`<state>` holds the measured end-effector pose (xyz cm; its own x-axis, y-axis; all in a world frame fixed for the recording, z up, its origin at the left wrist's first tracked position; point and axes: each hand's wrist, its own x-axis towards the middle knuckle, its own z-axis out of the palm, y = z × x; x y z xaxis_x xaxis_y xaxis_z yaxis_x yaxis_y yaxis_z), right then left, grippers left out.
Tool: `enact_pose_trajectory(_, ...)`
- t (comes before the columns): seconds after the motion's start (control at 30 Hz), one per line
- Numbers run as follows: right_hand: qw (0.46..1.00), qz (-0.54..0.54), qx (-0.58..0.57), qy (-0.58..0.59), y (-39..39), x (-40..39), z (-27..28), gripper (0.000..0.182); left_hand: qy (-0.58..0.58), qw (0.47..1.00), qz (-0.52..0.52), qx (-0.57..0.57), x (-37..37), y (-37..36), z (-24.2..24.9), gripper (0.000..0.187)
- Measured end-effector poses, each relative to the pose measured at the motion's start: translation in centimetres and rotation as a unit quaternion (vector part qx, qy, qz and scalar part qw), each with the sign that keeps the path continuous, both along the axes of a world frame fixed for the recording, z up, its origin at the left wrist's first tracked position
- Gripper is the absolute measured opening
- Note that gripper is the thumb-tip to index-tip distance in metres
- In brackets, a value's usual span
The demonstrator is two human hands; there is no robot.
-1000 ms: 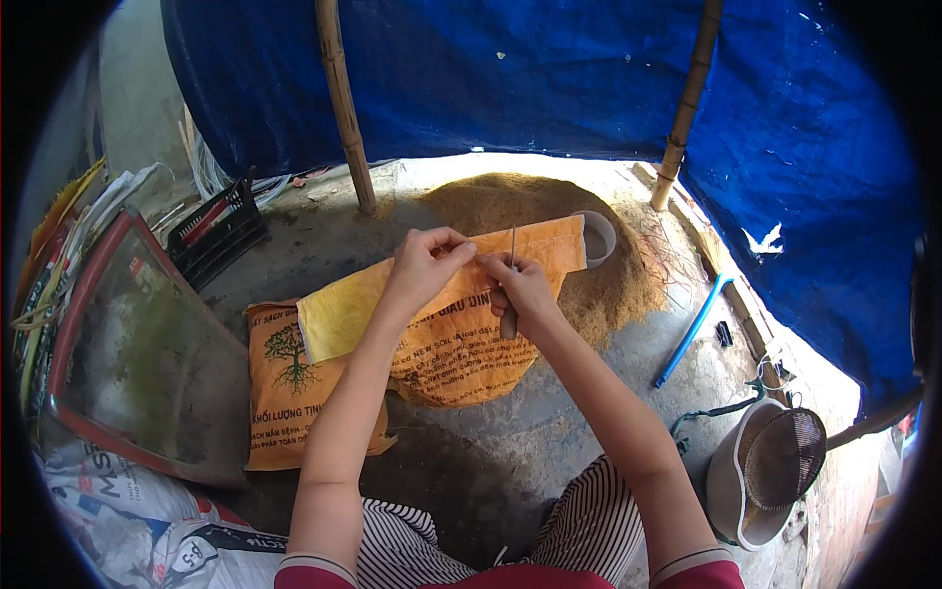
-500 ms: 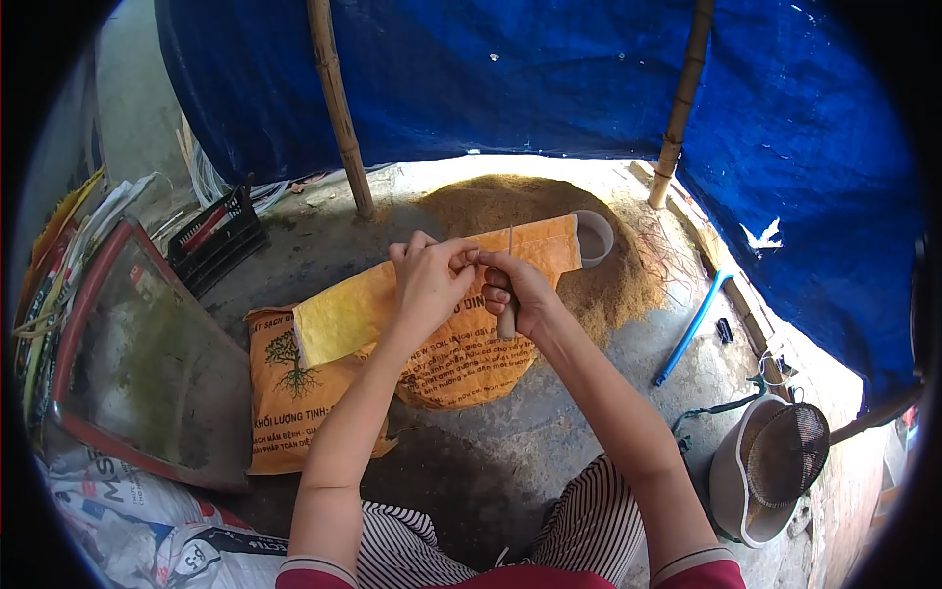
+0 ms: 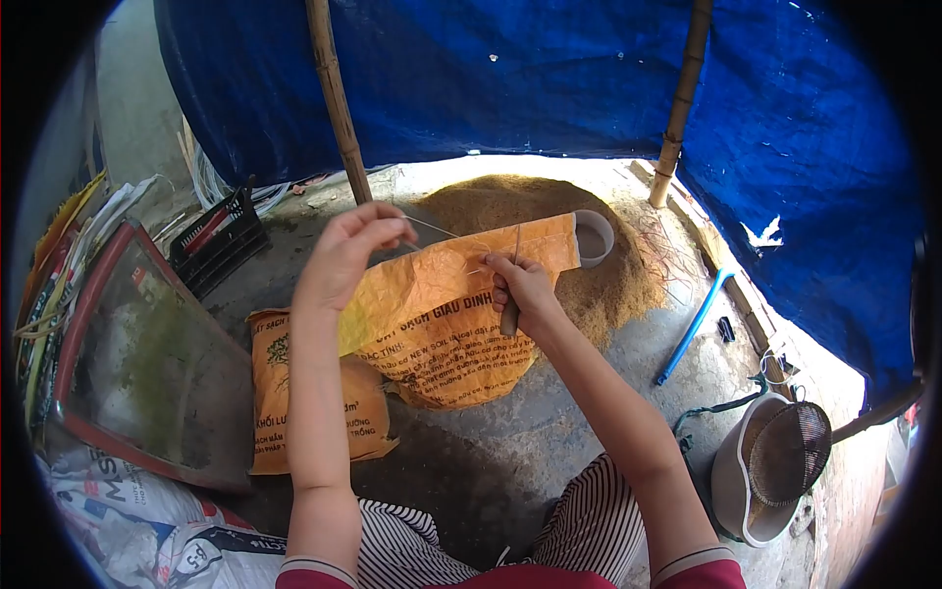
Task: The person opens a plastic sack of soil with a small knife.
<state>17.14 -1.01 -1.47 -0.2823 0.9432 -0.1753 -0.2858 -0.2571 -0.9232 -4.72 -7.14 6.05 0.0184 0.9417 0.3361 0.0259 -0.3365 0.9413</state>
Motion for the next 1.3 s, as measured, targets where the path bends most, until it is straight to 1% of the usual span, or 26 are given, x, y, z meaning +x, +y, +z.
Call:
enact_pose_trajectory(0.07, 0.999, -0.002, 0.026, -0.041, -0.3, -0.4, -0.1, 0.023, -0.082, 0.994, -0.059, 0.040, -1.7, -0.9, 0.8, 0.012)
enact_pose_trajectory(0.1, 0.980, -0.082, 0.129, -0.128, -0.9, -0.8, -0.1, 0.026, -0.081, 0.994, -0.058, 0.040, -2.5, -1.5, 1.2, 0.012)
enact_pose_trajectory(0.13, 0.937, -0.159, 0.230, -0.211, -1.2, -1.1, -0.2, 0.030, -0.085, 0.993, -0.057, 0.059, -3.2, -2.3, 1.7, 0.012)
enact_pose_trajectory(0.17, 0.937, -0.157, 0.230, -0.210, -1.0, -1.2, -0.1, 0.030, -0.089, 0.991, -0.055, 0.078, -3.6, -3.2, 2.2, 0.013)
enact_pose_trajectory(0.23, 0.867, -0.115, 0.407, -0.262, -1.3, -1.7, 1.1, 0.040, -0.085, 0.992, -0.024, 0.085, -4.1, -4.7, 3.1, 0.011)
enact_pose_trajectory(0.3, 0.869, -0.094, 0.418, -0.247, -2.2, -2.1, 2.4, 0.033, -0.109, 0.985, -0.066, 0.117, -5.5, -5.8, 3.5, 0.013)
enact_pose_trajectory(0.37, 0.871, 0.044, 0.400, -0.281, -2.4, -2.4, 3.3, 0.021, -0.118, 0.981, -0.054, 0.141, -6.0, -6.9, 4.0, 0.014)
enact_pose_trajectory(0.43, 0.882, 0.054, 0.384, -0.268, -2.1, -2.5, 3.5, 0.017, -0.205, 0.949, -0.131, 0.199, -7.8, -7.9, 4.3, 0.012)
enact_pose_trajectory(0.5, 0.898, 0.041, 0.354, -0.258, -2.0, -1.6, 4.3, 0.019, -0.232, 0.938, -0.133, 0.221, -8.9, -9.2, 4.7, 0.011)
enact_pose_trajectory(0.57, 0.909, 0.036, 0.338, -0.241, -1.9, -0.7, 5.5, 0.019, -0.362, 0.848, -0.251, 0.294, -9.7, -10.5, 5.0, 0.010)
enact_pose_trajectory(0.6, 0.923, 0.025, 0.315, -0.217, -2.1, -0.2, 6.4, 0.019, -0.363, 0.848, -0.251, 0.294, -10.4, -10.5, 4.9, 0.010)
enact_pose_trajectory(0.67, 0.940, 0.032, 0.296, -0.169, -1.9, 0.8, 7.2, 0.019, -0.334, 0.721, -0.498, 0.347, -11.9, -9.9, 4.5, 0.014)
enact_pose_trajectory(0.7, 0.940, 0.031, 0.296, -0.170, -2.3, 1.4, 7.9, 0.019, -0.335, 0.720, -0.499, 0.347, -12.6, -9.7, 3.8, 0.014)
enact_pose_trajectory(0.73, 0.922, 0.070, 0.317, -0.210, -3.2, 1.8, 9.3, 0.019, -0.305, 0.817, -0.367, 0.325, -13.0, -9.3, 2.8, 0.016)
enact_pose_trajectory(0.77, 0.901, 0.109, 0.337, -0.250, -4.1, 2.3, 10.9, 0.019, -0.267, 0.890, -0.224, 0.294, -13.5, -8.9, 1.9, 0.019)
enact_pose_trajectory(0.8, 0.870, 0.140, 0.361, -0.306, -5.3, 2.7, 12.0, 0.020, -0.157, 0.957, -0.078, 0.230, -12.5, -8.2, 1.7, 0.019)
enact_pose_trajectory(0.83, 0.869, 0.139, 0.363, -0.306, -6.2, 3.3, 12.6, 0.020, -0.042, 0.984, 0.070, 0.157, -11.3, -7.0, 1.8, 0.020)
enact_pose_trajectory(0.87, 0.795, 0.261, 0.431, -0.338, -6.9, 3.9, 12.9, 0.021, 0.177, 0.966, 0.174, 0.078, -10.9, -5.7, 1.3, 0.019)
enact_pose_trajectory(0.9, 0.701, 0.376, 0.487, -0.361, -7.6, 4.5, 13.0, 0.024, 0.384, 0.884, 0.266, -0.007, -10.4, -4.3, 0.6, 0.019)
enact_pose_trajectory(0.97, 0.701, 0.402, 0.462, -0.366, -8.8, 5.1, 12.9, 0.028, 0.363, 0.885, 0.288, 0.033, -7.4, -2.1, -0.3, 0.015)
enact_pose_trajectory(1.03, 0.699, 0.428, 0.437, -0.372, -8.7, 5.4, 13.0, 0.032, 0.207, 0.949, 0.198, 0.131, -4.8, 1.2, -2.0, 0.015)
enact_pose_trajectory(1.1, 0.774, 0.178, 0.404, -0.455, -6.5, 4.9, 13.0, 0.042, 0.246, 0.942, 0.209, 0.091, -1.5, 2.9, -2.9, 0.016)
enact_pose_trajectory(1.17, 0.737, 0.058, 0.478, -0.475, -2.9, 4.5, 10.6, 0.040, 0.255, 0.942, 0.190, 0.111, 0.7, 4.9, -4.7, 0.022)
enact_pose_trajectory(1.2, 0.734, 0.054, 0.480, -0.478, -0.9, 4.3, 8.7, 0.040, 0.252, 0.942, 0.188, 0.115, 1.4, 6.1, -5.7, 0.022)
enact_pose_trajectory(1.27, 0.665, -0.005, 0.598, -0.447, 2.6, 3.8, 5.1, 0.038, 0.205, 0.970, 0.115, 0.057, 2.3, 8.1, -7.6, 0.034)
enact_pose_trajectory(1.3, 0.664, -0.005, 0.600, -0.446, 3.5, 3.3, 4.2, 0.038, 0.205, 0.970, 0.117, 0.058, 2.3, 8.6, -8.2, 0.034)
